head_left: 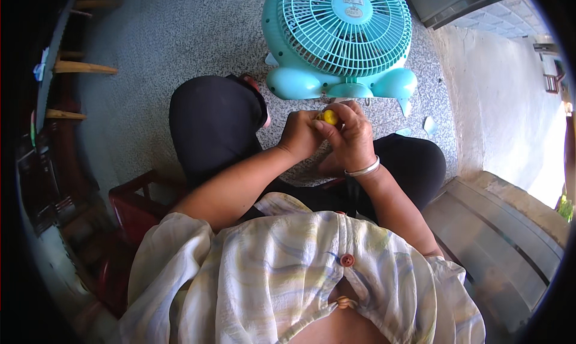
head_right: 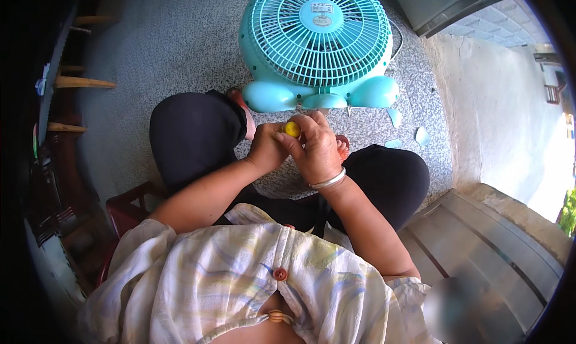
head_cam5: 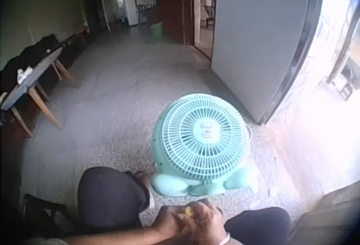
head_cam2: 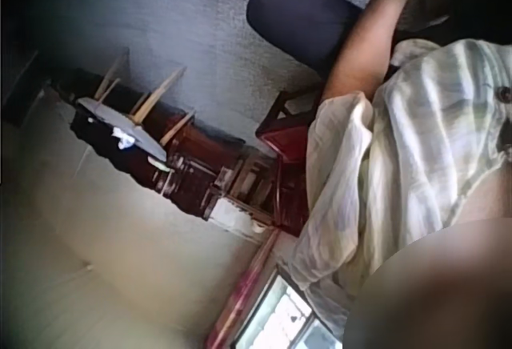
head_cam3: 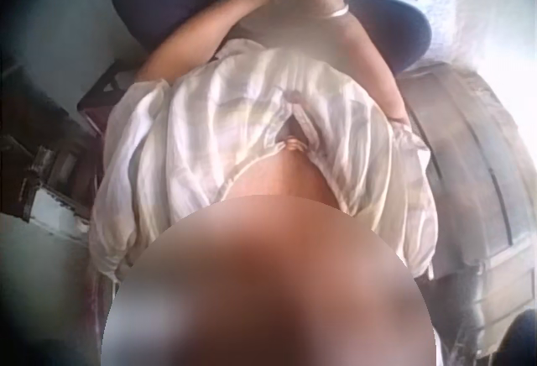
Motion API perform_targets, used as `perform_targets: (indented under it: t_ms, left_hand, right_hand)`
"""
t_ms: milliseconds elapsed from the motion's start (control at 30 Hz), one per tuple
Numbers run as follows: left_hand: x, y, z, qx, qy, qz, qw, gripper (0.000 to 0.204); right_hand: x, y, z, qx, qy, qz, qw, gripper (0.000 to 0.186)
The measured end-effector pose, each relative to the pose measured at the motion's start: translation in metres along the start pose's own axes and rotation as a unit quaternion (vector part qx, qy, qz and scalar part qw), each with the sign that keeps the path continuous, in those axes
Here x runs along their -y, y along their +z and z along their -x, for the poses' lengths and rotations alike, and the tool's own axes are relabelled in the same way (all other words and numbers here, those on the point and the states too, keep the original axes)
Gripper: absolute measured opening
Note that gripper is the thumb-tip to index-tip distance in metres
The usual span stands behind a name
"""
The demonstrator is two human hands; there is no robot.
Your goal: Repairing a small blue electric fan using a screwdriver.
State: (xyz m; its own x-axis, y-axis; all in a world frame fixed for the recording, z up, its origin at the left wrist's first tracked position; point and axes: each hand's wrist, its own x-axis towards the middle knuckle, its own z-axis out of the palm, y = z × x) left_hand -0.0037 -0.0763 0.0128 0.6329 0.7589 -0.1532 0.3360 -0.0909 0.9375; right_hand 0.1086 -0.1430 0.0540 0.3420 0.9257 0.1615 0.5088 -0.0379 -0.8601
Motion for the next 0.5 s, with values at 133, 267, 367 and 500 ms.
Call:
perform_targets:
  t_ms: [133,267,367,500]
  left_hand:
    - [0.001,0.000,0.002,0.072,0.020,-0.120,0.990,0.018]
    - [-0.003,0.007,0.003,0.109,0.039,-0.242,0.963,0.013]
    - [0.017,-0.013,0.017,0.140,-0.019,-0.270,0.952,0.012]
    - [0.006,-0.018,-0.003,0.079,-0.011,-0.168,0.982,0.011]
  right_hand:
    - [0.001,-0.006,0.012,-0.015,0.006,0.055,0.998,0.026]
    - [0.001,-0.025,0.020,-0.037,0.011,0.029,0.999,0.026]
    - [0.011,-0.052,0.018,-0.139,0.024,-0.050,0.989,0.017]
    - [0.004,-0.096,0.022,-0.220,0.100,-0.221,0.945,0.012]
